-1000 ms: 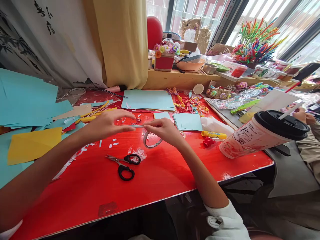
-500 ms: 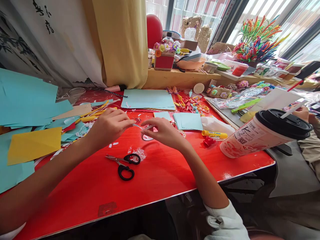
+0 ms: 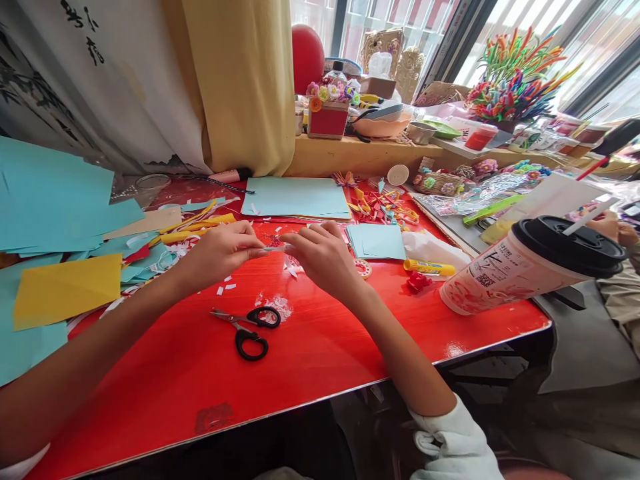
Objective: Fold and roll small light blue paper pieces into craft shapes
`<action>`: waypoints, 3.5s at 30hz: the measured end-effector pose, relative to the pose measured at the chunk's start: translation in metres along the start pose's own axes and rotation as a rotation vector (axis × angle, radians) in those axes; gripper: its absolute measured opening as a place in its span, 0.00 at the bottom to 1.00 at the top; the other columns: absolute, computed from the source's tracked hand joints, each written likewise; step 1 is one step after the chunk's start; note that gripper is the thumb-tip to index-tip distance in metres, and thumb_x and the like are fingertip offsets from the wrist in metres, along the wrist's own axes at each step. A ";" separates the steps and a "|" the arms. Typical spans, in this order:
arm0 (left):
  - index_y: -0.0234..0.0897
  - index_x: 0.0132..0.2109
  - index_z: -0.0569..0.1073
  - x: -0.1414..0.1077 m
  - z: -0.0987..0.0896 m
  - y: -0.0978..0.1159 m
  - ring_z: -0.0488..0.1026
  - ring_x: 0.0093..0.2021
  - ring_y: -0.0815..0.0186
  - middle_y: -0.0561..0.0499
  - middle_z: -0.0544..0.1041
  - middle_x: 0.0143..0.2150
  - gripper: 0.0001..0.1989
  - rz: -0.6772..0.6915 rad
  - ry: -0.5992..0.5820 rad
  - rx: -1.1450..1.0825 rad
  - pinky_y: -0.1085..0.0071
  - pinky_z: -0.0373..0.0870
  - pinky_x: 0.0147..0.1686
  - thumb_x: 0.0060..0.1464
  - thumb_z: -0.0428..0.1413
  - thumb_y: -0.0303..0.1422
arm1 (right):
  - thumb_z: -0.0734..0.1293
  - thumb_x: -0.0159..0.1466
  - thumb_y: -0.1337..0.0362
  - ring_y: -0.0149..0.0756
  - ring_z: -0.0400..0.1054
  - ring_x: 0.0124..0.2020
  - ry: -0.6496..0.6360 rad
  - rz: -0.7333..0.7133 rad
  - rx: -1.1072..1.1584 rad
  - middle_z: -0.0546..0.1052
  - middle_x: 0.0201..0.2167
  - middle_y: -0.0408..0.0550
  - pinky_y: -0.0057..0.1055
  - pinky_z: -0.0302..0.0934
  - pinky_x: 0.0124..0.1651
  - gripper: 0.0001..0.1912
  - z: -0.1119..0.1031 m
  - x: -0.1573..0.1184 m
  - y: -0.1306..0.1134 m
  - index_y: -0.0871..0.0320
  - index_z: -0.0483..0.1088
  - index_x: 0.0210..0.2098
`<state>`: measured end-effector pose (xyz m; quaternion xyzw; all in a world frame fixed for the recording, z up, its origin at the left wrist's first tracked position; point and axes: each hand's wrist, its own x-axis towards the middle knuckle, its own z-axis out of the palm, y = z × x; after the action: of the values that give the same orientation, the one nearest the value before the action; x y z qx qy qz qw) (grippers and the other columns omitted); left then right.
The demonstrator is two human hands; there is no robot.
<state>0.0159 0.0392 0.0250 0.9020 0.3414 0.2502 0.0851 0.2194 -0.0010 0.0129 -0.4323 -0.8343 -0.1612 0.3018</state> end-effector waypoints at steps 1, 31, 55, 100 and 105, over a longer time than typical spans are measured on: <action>0.35 0.34 0.77 0.000 0.000 0.000 0.64 0.31 0.69 0.50 0.70 0.31 0.11 -0.015 0.008 0.009 0.71 0.60 0.33 0.55 0.50 0.33 | 0.58 0.65 0.64 0.31 0.63 0.34 0.011 -0.023 -0.027 0.74 0.31 0.43 0.31 0.50 0.43 0.10 0.001 -0.001 0.000 0.55 0.68 0.42; 0.40 0.44 0.52 -0.002 0.016 0.012 0.73 0.39 0.65 0.43 0.69 0.48 0.25 -0.256 -0.163 -0.915 0.66 0.71 0.37 0.45 0.59 0.36 | 0.53 0.65 0.73 0.34 0.68 0.40 0.063 -0.029 -0.085 0.76 0.41 0.46 0.39 0.46 0.54 0.20 0.023 -0.013 0.004 0.53 0.56 0.55; 0.44 0.54 0.57 -0.004 0.027 0.012 0.70 0.36 0.71 0.46 0.60 0.58 0.25 -0.179 -0.005 -0.814 0.70 0.71 0.38 0.49 0.54 0.29 | 0.52 0.65 0.72 0.34 0.57 0.56 -0.029 -0.136 -0.170 0.64 0.56 0.46 0.39 0.41 0.59 0.23 0.008 -0.007 -0.010 0.54 0.50 0.59; 0.48 0.55 0.58 -0.004 -0.051 -0.015 0.71 0.36 0.68 0.47 0.52 0.64 0.30 -0.251 -0.091 -1.003 0.72 0.71 0.29 0.45 0.59 0.30 | 0.71 0.50 0.63 0.35 0.65 0.41 -0.454 0.424 1.785 0.66 0.38 0.48 0.26 0.69 0.30 0.33 0.008 -0.003 -0.014 0.54 0.59 0.53; 0.49 0.57 0.56 -0.007 -0.050 -0.012 0.71 0.34 0.69 0.45 0.53 0.64 0.31 -0.252 -0.297 -0.973 0.70 0.71 0.31 0.46 0.58 0.31 | 0.72 0.47 0.58 0.37 0.65 0.41 -0.726 0.405 1.429 0.67 0.39 0.50 0.30 0.67 0.33 0.36 -0.003 -0.002 0.013 0.56 0.60 0.53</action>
<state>-0.0212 0.0427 0.0613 0.7357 0.2758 0.2371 0.5713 0.2318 0.0042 0.0141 -0.3036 -0.6872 0.6152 0.2390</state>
